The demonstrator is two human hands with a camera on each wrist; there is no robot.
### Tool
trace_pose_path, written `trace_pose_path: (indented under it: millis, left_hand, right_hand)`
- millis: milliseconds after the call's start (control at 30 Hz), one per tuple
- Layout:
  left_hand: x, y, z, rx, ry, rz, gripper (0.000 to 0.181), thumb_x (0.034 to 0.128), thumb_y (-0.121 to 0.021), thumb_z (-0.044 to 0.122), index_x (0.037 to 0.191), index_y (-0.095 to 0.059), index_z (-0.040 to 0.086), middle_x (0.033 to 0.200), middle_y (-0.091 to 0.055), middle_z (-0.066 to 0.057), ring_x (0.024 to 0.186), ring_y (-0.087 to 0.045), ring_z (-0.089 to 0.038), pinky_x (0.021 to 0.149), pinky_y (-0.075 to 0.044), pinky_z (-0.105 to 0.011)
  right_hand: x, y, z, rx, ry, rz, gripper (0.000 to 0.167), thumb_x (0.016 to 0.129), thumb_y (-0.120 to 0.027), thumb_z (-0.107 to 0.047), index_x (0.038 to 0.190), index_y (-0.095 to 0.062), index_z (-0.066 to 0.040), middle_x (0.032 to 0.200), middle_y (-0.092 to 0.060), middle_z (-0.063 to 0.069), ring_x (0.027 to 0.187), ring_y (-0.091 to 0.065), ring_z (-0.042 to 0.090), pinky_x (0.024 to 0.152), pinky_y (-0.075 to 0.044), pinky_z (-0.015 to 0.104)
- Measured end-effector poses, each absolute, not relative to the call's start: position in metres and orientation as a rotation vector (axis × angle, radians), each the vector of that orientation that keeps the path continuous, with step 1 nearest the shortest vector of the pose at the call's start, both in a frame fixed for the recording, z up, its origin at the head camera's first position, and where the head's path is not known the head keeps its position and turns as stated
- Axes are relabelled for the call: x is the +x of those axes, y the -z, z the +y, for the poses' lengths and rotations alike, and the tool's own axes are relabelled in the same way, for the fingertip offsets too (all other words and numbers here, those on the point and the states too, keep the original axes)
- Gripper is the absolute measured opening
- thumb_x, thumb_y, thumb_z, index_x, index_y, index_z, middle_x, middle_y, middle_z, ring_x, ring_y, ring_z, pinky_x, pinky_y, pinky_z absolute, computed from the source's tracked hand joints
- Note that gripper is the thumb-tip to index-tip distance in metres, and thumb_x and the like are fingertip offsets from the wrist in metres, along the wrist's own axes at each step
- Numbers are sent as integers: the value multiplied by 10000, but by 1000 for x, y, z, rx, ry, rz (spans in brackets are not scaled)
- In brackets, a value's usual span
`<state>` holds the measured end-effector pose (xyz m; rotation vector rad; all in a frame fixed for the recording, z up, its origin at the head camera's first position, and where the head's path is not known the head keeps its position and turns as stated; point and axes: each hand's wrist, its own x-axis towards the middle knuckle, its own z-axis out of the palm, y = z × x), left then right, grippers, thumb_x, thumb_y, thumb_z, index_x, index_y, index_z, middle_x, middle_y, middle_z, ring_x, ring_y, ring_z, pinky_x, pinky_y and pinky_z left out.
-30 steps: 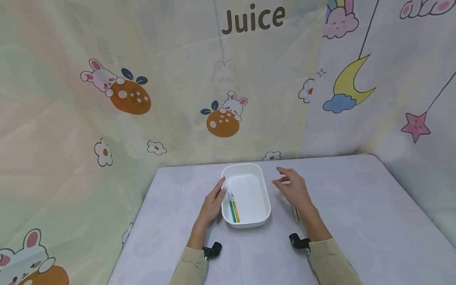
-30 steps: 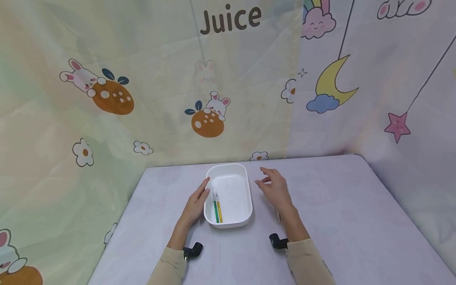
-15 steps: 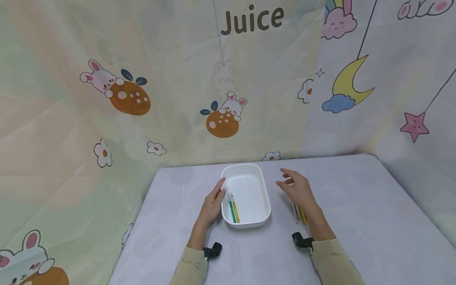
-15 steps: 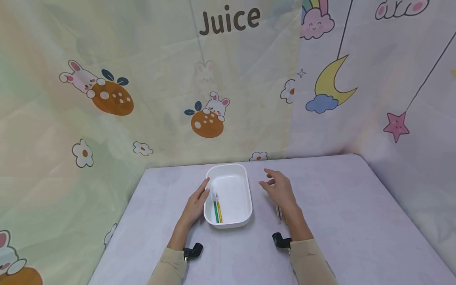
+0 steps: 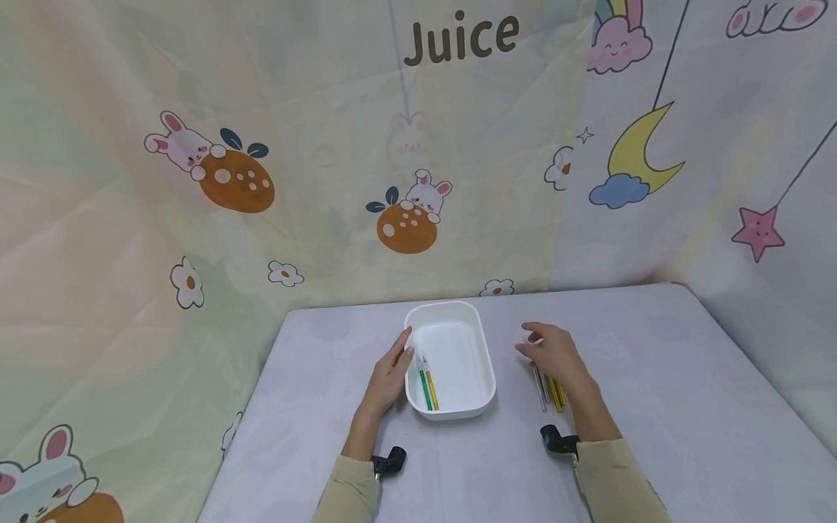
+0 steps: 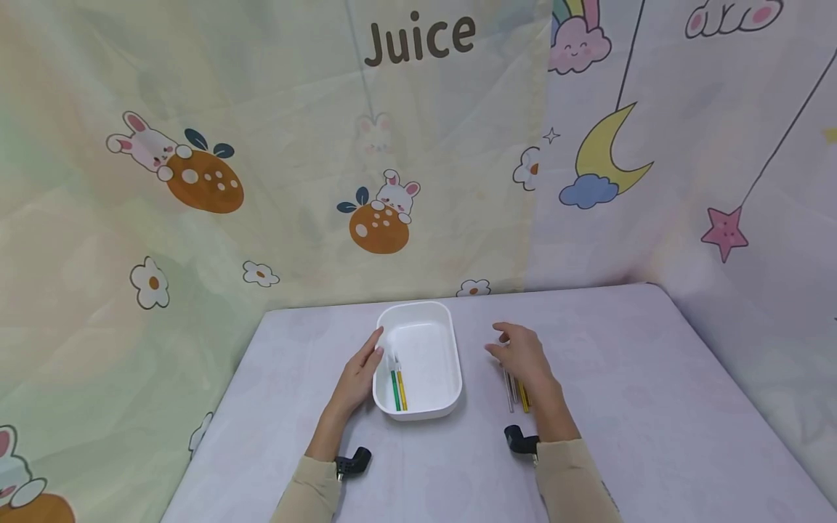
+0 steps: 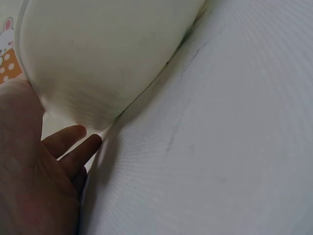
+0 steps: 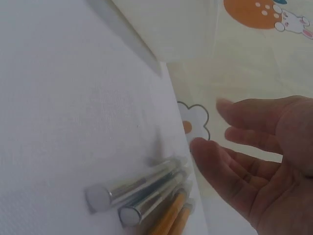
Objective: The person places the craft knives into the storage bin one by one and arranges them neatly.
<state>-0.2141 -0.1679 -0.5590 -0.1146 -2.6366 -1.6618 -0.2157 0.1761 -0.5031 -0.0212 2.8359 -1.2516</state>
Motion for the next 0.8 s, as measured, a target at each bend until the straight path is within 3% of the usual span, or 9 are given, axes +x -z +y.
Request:
trace_pose_path:
  millis: [200, 467, 800]
  left_hand:
    - [-214, 557, -167, -100, 1667, -2644, 479, 1099, -456, 469, 1571, -377, 491, 1658, -337, 201, 1576, -300, -136, 1291, -266, -490]
    - [-213, 557, -168, -119, 1667, -2641, 480, 1094, -458, 484, 1567, -379, 500, 1662, -336, 189, 1578, -299, -150, 1288, -270, -502]
    - [-215, 557, -167, -115, 1644, -2639, 486, 1097, -451, 474, 1578, -380, 474, 1665, -337, 181, 1576, -301, -143, 1285, -278, -495]
  right_hand:
    - [-215, 503, 179, 13, 1160, 2832, 564, 983, -719, -254, 1476, -554, -35, 1299, -643, 282, 819, -718, 216, 754, -648, 389]
    - [-213, 502, 180, 69, 1105, 2833, 550, 969, -734, -227, 1459, -572, -38, 1296, -648, 280, 986, -697, 331, 837, -643, 478]
    - [-213, 502, 184, 44, 1088, 2817, 562, 956, -748, -200, 1455, -568, -15, 1293, -636, 298, 892, -702, 263, 772, -644, 433]
